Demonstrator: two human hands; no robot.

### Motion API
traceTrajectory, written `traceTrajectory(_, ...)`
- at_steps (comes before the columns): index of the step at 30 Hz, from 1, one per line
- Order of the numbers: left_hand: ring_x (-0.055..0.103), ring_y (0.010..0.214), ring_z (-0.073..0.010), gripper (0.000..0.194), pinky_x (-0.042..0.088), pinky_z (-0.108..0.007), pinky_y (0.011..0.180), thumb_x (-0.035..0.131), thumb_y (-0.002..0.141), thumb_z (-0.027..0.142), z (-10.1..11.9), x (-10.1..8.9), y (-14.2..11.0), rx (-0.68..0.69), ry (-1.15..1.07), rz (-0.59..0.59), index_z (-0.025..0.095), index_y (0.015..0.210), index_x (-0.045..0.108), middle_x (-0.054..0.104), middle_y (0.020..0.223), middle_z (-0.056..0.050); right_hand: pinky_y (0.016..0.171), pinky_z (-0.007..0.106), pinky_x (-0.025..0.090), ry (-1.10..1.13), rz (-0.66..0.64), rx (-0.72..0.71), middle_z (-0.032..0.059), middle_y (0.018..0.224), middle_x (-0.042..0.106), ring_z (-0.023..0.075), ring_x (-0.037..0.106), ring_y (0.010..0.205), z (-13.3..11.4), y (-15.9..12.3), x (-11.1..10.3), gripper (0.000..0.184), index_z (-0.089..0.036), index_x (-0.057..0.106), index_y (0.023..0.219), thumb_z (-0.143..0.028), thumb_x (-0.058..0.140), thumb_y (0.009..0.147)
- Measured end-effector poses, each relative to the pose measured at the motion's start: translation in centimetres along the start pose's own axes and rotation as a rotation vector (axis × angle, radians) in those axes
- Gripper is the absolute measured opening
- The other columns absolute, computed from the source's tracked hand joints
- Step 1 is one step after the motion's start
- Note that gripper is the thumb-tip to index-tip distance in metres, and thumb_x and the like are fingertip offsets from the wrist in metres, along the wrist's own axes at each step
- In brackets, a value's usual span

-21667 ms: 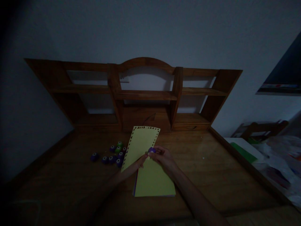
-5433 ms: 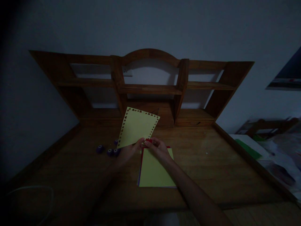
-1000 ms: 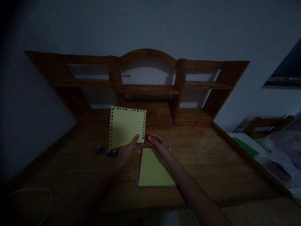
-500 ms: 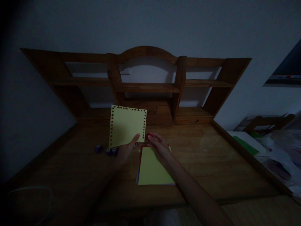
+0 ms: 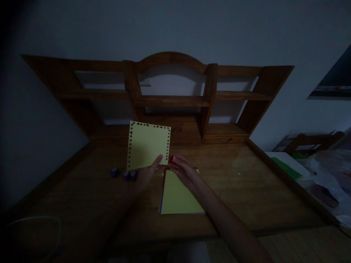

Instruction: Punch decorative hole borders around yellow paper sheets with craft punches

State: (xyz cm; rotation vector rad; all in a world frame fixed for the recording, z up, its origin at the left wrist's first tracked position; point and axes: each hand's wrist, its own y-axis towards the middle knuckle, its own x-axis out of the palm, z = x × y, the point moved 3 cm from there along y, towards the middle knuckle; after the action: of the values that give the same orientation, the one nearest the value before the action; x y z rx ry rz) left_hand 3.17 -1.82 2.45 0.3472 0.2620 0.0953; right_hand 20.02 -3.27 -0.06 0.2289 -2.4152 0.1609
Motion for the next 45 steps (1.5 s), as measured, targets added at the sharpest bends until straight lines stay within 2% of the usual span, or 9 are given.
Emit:
traceTrajectory(8,0.054,0.118,-0.0281,0.035,0.031,-0.044,0.111,0.059,0.081,0.049,-0.6,0.0,0.2,-0.029,0.009,0.042,0.020,0.100,0.065,0.071,0.097,-0.007,0.075,0.022,0.049,-0.110,0.058,-0.049,-0.0002,0.097,0.071,0.0127,0.065,0.087,-0.4,-0.2,0.1,0.018,-0.024,0.071,0.092,-0.025,0.074,0.075)
traceTrajectory(13,0.066,0.083,-0.0238,0.035,0.042,-0.039,0.097,0.054,0.083,0.053,-1.4,0.4,0.1,-0.053,0.009,-0.022,0.022,0.068,0.063,0.065,0.063,-0.003,0.072,0.025,0.050,-0.209,0.079,-0.119,0.0011,0.095,0.072,0.0142,0.066,0.083,0.2,0.1,0.2,0.025,-0.025,0.071,0.096,-0.028,0.076,0.072)
traceTrajectory(16,0.062,0.060,-0.0189,0.047,0.045,-0.036,0.088,0.048,0.086,0.054,-1.5,0.6,0.1,-0.051,0.026,-0.062,0.023,0.051,0.053,0.058,0.052,0.000,0.073,0.025,0.051,-0.206,0.103,-0.166,0.0018,0.095,0.072,0.0138,0.066,0.081,0.3,0.2,0.1,0.026,-0.024,0.071,0.096,-0.029,0.077,0.071)
traceTrajectory(20,0.056,0.048,-0.0160,0.054,0.045,-0.033,0.081,0.044,0.089,0.052,-1.0,0.7,0.3,-0.037,0.007,-0.131,0.023,0.045,0.051,0.054,0.045,0.001,0.078,0.027,0.052,-0.158,0.129,-0.189,0.0014,0.093,0.073,0.0125,0.065,0.077,0.2,0.5,0.0,0.025,-0.023,0.072,0.091,-0.029,0.079,0.068)
traceTrajectory(25,0.062,0.061,-0.0173,0.046,0.045,-0.031,0.084,0.049,0.088,0.049,-0.7,1.1,0.2,-0.007,-0.054,-0.237,0.022,0.052,0.057,0.062,0.055,0.000,0.081,0.031,0.053,-0.151,0.120,-0.203,0.0024,0.095,0.072,0.0151,0.067,0.080,0.3,0.8,-0.5,0.025,-0.023,0.071,0.093,-0.034,0.076,0.071)
traceTrajectory(28,0.065,0.070,-0.0182,0.040,0.043,-0.032,0.091,0.052,0.086,0.049,-1.1,1.1,0.2,-0.023,-0.030,-0.197,0.022,0.058,0.061,0.067,0.066,0.000,0.078,0.031,0.053,-0.200,0.145,-0.228,0.0027,0.094,0.072,0.0159,0.067,0.079,0.3,0.9,-0.9,0.026,-0.023,0.070,0.093,-0.038,0.074,0.073)
traceTrajectory(32,0.066,0.073,-0.0200,0.039,0.043,-0.034,0.095,0.052,0.085,0.052,-1.4,0.9,0.2,-0.070,-0.013,-0.164,0.022,0.061,0.062,0.069,0.068,-0.002,0.074,0.032,0.054,-0.300,0.160,-0.262,0.0039,0.096,0.072,0.0165,0.067,0.076,-0.1,0.8,-1.0,0.031,-0.023,0.069,0.097,-0.043,0.072,0.073)
traceTrajectory(37,0.066,0.087,-0.0236,0.034,0.039,-0.038,0.101,0.058,0.081,0.052,-1.0,0.6,0.0,-0.047,0.033,-0.086,0.022,0.066,0.065,0.071,0.078,-0.004,0.074,0.033,0.054,-0.382,0.157,-0.273,0.0040,0.093,0.072,0.0166,0.066,0.072,-0.3,0.6,-0.7,0.035,-0.023,0.069,0.099,-0.045,0.072,0.073)
traceTrajectory(45,0.066,0.067,-0.0209,0.039,0.046,-0.036,0.092,0.055,0.082,0.054,-1.1,0.7,0.2,-0.064,0.044,-0.143,0.023,0.060,0.062,0.068,0.064,-0.002,0.074,0.034,0.053,-0.448,0.149,-0.268,0.0039,0.088,0.073,0.0171,0.066,0.073,-0.6,0.4,-0.1,0.034,-0.023,0.069,0.097,-0.045,0.073,0.071)
